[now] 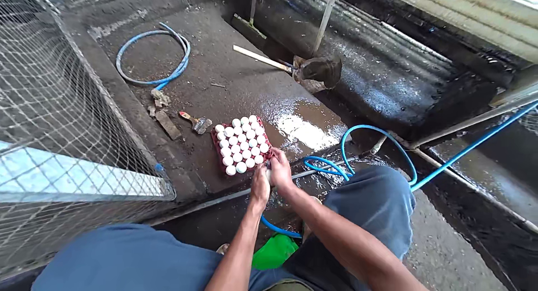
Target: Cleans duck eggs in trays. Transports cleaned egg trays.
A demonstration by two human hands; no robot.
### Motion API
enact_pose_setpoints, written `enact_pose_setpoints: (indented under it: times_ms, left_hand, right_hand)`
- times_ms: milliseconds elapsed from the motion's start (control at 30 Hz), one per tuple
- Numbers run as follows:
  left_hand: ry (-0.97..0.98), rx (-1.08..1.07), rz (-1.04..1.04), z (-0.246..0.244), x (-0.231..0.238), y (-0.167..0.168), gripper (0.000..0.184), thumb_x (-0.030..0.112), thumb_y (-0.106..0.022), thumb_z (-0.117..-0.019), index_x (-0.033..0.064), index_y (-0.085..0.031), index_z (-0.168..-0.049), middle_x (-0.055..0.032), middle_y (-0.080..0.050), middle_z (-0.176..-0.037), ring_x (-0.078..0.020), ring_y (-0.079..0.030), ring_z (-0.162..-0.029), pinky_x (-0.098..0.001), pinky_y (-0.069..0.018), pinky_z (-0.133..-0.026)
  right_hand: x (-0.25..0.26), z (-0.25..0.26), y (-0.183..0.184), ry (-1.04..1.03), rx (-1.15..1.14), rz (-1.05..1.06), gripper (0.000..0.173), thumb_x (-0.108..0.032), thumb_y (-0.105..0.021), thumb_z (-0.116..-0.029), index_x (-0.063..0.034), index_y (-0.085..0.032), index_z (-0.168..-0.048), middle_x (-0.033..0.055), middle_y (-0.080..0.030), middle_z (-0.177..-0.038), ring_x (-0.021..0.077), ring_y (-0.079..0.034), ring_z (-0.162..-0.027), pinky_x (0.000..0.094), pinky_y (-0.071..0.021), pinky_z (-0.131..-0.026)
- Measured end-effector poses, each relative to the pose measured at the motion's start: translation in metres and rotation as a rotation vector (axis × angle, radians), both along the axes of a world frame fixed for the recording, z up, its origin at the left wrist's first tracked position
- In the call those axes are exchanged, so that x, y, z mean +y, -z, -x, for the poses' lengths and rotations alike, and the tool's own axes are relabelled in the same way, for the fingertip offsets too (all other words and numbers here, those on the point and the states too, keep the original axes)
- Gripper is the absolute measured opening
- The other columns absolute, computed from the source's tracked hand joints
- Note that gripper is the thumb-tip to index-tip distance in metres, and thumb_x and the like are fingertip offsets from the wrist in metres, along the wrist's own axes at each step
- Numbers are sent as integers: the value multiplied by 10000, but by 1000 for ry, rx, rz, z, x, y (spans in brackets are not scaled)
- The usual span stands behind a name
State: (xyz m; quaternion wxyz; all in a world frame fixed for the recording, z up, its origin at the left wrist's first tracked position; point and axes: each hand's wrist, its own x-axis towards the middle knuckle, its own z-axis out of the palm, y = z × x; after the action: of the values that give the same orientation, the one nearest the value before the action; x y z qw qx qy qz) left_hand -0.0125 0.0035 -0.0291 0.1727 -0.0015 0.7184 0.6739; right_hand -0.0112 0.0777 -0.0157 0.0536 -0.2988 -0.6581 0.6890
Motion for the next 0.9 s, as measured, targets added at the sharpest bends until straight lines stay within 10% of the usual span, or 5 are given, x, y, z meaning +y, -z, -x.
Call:
enact_pose_setpoints:
  times_ms: [633, 700, 767, 800, 900]
  left_hand:
    - [77, 111, 45, -1, -7, 3, 486, 130, -203, -1080, -149, -536, -1297, -281, -552, -1355, -266, -524, -1289, -402, -378, -1133]
    - [83, 12, -8, 1, -5, 1, 499, 181, -210, -1081, -110, -521, -1341, -232, -579, -1295, -206, -575, -1144, -358, -461, -1005]
    - [57, -78, -62, 3, -1, 3, 409, 267, -289, -1079, 3, -476, -1330, -91, -579, -1023, -99, -557, -708, -261, -476, -573]
    - [58, -114, -133, 6, -3, 5, 398, 277, -357, -1071, 20, -428, -1366, -88, -580, -1008, -107, -568, -674, -271, -485, -533]
    - [56, -93, -257, 13, -10, 19, 410, 238, -341, -1098, -15, -447, -1402, -135, -596, -1223, -148, -623, -1027, -328, -548, -867]
  right_hand:
    - [-4, -13, 3, -12, 54, 0, 547, -119, -397, -1016, 19, -326, -1540, 257, -444, -1515, 296, -482, -1381, 450, -431, -1121]
    - [12, 8, 7, 39, -42, 134, 541, -109, -428, -1047, -36, -277, -1561, 254, -493, -1451, 313, -556, -1274, 481, -489, -1030]
    - [20, 18, 6, 76, -121, 238, 443, -151, -431, -1085, -63, -356, -1514, 227, -579, -1314, 291, -615, -1138, 469, -519, -950]
    - [21, 18, 4, 66, -125, 251, 389, -165, -412, -1093, -61, -420, -1468, 208, -600, -1263, 272, -625, -1089, 454, -527, -917]
    - [14, 13, 0, -5, -102, 124, 386, -205, -310, -1114, -51, -566, -1358, 178, -631, -1194, 245, -616, -1046, 444, -509, -885]
